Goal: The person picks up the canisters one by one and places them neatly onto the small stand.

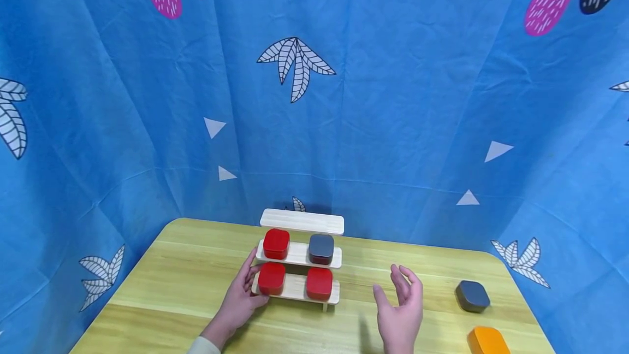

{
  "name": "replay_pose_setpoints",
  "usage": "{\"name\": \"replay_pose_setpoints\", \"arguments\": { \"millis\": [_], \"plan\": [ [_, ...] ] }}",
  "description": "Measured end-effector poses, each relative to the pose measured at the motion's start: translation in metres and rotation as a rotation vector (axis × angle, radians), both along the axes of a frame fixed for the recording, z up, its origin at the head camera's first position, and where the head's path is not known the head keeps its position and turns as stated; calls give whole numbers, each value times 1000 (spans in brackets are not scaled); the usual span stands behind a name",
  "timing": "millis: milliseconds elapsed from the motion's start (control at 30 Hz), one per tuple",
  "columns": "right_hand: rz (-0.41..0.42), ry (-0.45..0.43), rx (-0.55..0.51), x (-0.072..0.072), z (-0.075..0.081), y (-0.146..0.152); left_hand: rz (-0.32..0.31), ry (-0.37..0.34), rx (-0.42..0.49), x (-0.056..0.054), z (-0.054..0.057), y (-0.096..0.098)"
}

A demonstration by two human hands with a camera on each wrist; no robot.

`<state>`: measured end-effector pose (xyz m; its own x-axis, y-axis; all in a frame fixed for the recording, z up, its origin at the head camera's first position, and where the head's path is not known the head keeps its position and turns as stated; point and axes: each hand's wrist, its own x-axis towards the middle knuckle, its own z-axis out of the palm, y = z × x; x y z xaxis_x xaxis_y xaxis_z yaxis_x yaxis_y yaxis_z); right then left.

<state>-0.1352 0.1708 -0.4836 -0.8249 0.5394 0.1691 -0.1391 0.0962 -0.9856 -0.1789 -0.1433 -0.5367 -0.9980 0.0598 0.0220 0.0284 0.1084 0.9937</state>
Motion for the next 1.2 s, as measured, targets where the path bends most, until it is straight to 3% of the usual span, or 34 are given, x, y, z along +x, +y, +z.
{"name": "replay_pose_setpoints", "arguments": {
  "millis": [433, 933, 1200],
  "plan": [
    [-81, 4, -15, 4, -8, 11, 1, -3, 8, 0, -2, 0],
    [-152, -60, 55, 11, -10, 25, -3, 3, 22, -1, -5, -1],
    [-220, -36, 77, 15, -13, 33, -4, 3, 25, -1, -4, -1]
  ]
}}
